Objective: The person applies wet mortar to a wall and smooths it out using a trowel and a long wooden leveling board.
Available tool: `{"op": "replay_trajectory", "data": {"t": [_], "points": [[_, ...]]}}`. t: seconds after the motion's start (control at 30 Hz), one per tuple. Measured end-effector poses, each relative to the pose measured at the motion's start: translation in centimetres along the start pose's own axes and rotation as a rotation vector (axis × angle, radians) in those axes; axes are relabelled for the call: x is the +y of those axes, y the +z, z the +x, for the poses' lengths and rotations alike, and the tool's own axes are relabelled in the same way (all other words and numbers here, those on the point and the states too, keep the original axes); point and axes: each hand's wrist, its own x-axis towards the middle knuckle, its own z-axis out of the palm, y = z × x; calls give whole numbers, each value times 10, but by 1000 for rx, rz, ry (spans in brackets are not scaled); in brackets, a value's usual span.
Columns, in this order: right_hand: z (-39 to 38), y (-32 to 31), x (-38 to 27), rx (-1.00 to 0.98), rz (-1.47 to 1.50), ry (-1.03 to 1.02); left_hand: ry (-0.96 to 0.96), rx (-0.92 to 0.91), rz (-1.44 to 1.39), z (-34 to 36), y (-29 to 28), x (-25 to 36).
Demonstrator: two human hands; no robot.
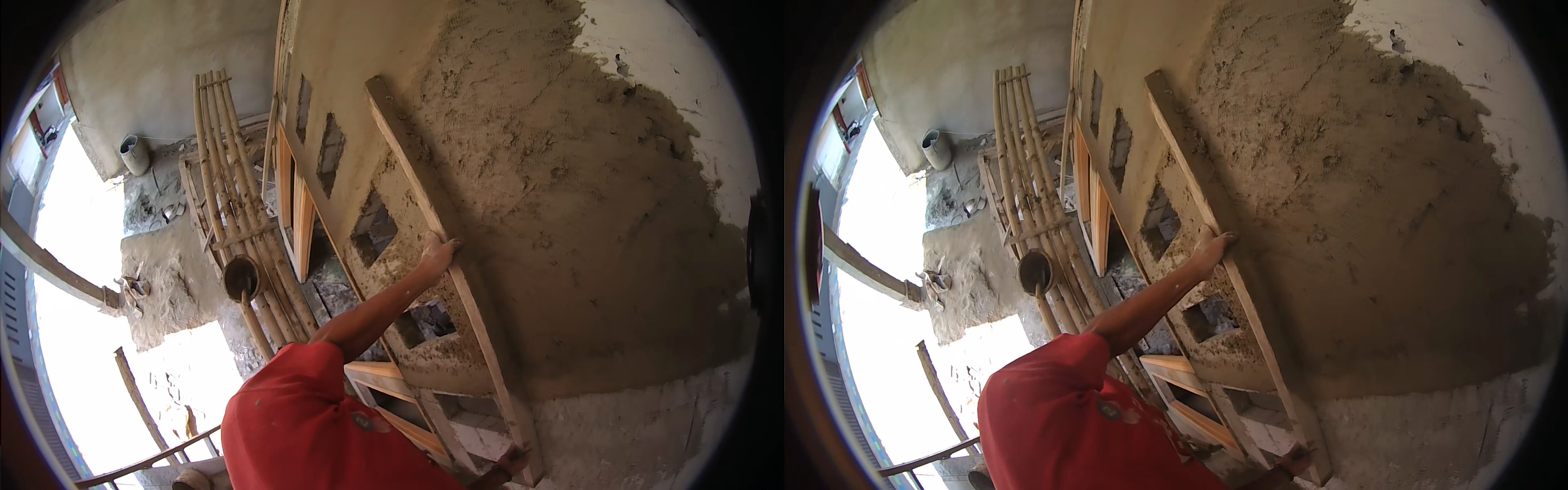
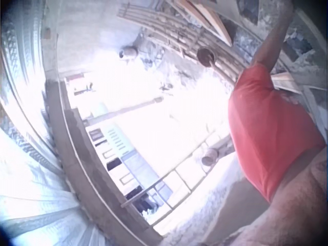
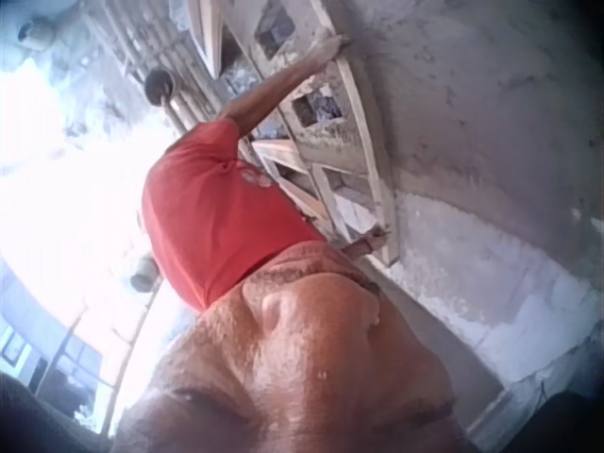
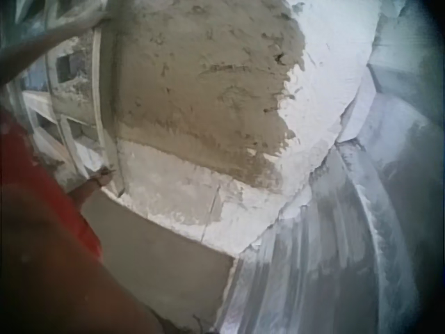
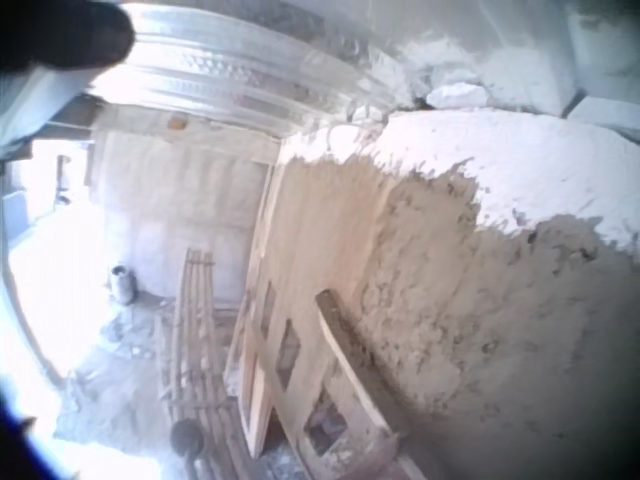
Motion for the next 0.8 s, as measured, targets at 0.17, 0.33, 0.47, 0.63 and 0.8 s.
{"op": "replay_trajectory", "data": {"t": [0.17, 0.33, 0.47, 0.63, 0.8], "points": [[27, -22, 3, -232, 408, 323, 31, 98, 189, -6, 51, 48], [48, -41, 5, -203, 154, 212, 66, 82, 276, -28, 102, 111], [57, -54, -2, -256, 215, 298, 92, 38, 307, -33, 122, 130], [43, -103, -34, 6, 507, 303, 176, 22, 85, -50, 97, 117], [12, -115, 32, 269, 971, 491, -103, 61, -93, -79, 21, 87]]}}
